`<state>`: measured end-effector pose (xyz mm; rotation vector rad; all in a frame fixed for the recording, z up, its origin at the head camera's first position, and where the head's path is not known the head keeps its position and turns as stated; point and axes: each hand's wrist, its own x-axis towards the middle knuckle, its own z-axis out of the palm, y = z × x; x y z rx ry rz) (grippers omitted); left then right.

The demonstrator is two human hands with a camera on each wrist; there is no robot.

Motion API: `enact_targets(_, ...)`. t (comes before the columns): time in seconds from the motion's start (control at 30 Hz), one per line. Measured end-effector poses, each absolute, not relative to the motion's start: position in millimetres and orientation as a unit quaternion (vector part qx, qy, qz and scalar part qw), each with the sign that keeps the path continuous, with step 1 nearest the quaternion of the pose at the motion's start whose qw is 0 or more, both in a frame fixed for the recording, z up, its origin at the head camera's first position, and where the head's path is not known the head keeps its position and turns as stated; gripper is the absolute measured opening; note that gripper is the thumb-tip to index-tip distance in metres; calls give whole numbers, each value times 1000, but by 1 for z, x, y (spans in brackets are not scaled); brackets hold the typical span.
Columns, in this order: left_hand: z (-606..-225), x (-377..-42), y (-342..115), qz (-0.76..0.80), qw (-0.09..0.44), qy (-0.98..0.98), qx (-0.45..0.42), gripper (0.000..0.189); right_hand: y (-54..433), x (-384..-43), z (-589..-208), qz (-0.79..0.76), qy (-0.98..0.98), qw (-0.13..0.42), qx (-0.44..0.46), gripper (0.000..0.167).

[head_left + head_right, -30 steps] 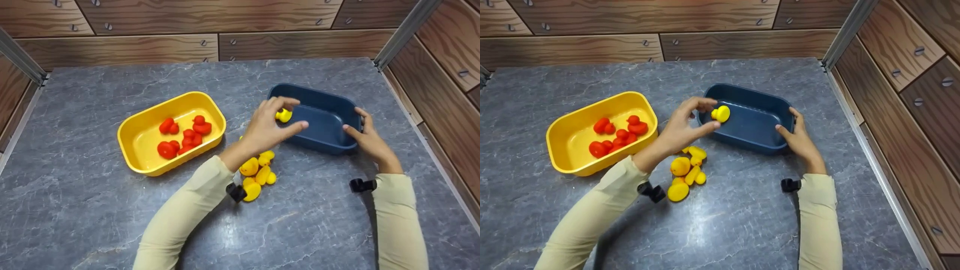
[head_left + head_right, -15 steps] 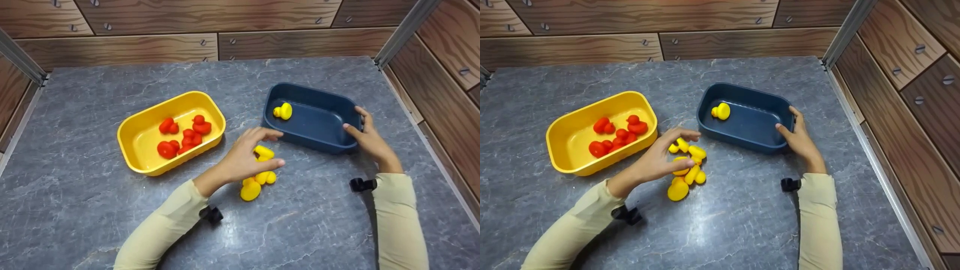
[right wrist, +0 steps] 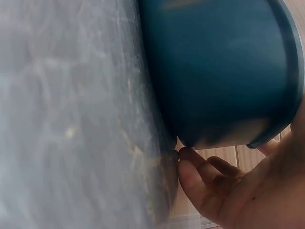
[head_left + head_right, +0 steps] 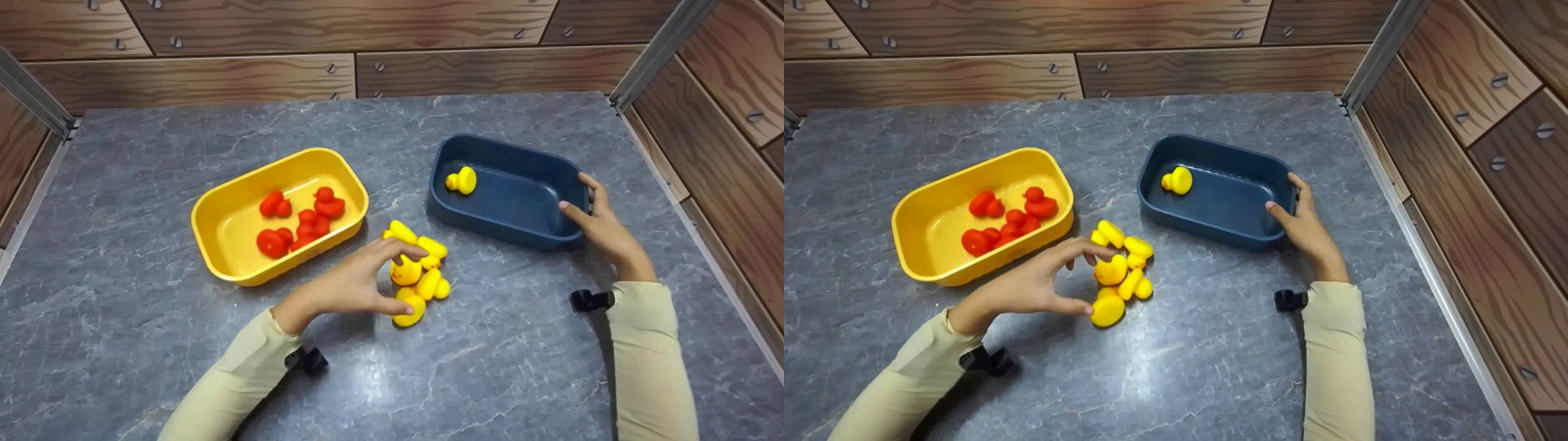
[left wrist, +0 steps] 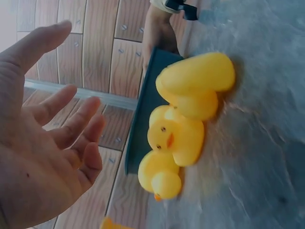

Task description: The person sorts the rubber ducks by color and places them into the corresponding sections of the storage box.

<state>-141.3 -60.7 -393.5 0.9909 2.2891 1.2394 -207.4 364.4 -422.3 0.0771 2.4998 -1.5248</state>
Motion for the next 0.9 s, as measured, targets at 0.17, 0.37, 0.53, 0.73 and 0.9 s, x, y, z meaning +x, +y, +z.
enact_targets(0.17,-401,-141,-66,418,210,814,346,66,364,-208,-422,-521,847,105,32,81)
enact_targets(0.37,-413,-141,-68,401,216,819,348,64,364,-209,-422,-517,849,105,34,81)
enact_targets(0.53,-416,-140,-69,385,219,823,354,62,364,-209,-422,-517,849,101,32,81)
enact_targets(0.73,-415,-138,-66,337,204,845,361,61,365,-207,-423,-513,853,97,30,81)
enact_targets(0.9,-416,-135,-63,294,185,864,364,59,364,-207,-422,-513,852,101,26,81)
